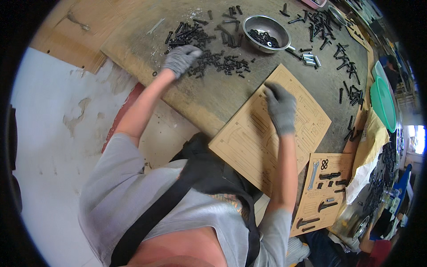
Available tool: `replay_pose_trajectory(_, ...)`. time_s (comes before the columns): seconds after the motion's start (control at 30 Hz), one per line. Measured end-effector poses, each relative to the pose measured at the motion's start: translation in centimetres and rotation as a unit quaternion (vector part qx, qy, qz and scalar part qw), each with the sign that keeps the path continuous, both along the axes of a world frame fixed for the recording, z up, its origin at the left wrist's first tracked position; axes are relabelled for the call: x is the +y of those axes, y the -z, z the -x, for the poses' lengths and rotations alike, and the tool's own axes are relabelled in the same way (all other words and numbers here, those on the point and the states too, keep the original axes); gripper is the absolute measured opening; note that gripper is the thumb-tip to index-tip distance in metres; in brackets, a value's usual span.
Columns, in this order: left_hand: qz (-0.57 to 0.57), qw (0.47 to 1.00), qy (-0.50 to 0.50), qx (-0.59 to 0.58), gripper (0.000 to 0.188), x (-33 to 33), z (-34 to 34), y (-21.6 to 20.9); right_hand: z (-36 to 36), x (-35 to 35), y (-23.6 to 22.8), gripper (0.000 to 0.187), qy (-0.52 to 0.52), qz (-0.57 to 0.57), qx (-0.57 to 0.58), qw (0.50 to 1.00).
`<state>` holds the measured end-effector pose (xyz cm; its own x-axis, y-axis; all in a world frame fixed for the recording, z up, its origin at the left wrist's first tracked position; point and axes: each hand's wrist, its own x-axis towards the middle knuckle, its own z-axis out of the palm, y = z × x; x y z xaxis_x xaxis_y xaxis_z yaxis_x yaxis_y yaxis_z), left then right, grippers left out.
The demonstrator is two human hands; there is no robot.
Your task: The person assembles small black mechanical parts on a cardboard template, using a wrench to tighten components. They repeatedly pick up parts, align them, and secure them with the wrench, then place the assembled units on the template.
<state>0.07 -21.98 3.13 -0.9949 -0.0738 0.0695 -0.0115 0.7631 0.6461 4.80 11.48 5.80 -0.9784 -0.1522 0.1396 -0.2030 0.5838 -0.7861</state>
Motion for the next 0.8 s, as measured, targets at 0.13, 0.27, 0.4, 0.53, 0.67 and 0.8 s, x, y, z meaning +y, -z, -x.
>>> replay_pose_trajectory(0.13, 0.129, 0.989, 0.063, -0.023, 0.035, -3.9, 2.2, 1.5, 9.1, -9.6, 1.9, 0.026, -0.033, -0.17, 0.101, 0.98)
replay_pose_trajectory(0.27, 0.29, 0.948, 0.101, -0.079, 0.031, -3.2, 4.3, 1.1, 14.3, -15.8, 3.0, 0.026, 0.01, -0.371, 0.051, 0.927)
replay_pose_trajectory(0.4, 0.337, 0.927, 0.134, -0.098, 0.026, -3.0, 5.1, 0.2, 14.7, -17.7, 2.7, 0.028, 0.039, -0.398, -0.007, 0.916)
replay_pose_trajectory(0.53, 0.249, 0.96, 0.109, -0.06, 0.028, -3.6, 5.4, -0.1, 14.2, -17.3, 2.6, 0.028, 0.057, -0.376, -0.008, 0.925)
replay_pose_trajectory(0.67, 0.031, 0.998, 0.033, 0.033, 0.032, -2.0, 7.8, 0.2, 14.2, -15.9, 3.1, 0.029, 0.028, -0.36, 0.002, 0.932)
replay_pose_trajectory(0.8, 0.081, 0.993, -0.009, 0.09, 0.032, 2.9, 9.7, 0.7, 11.8, -13.0, 3.0, 0.025, 0.026, -0.315, 0.084, 0.945)
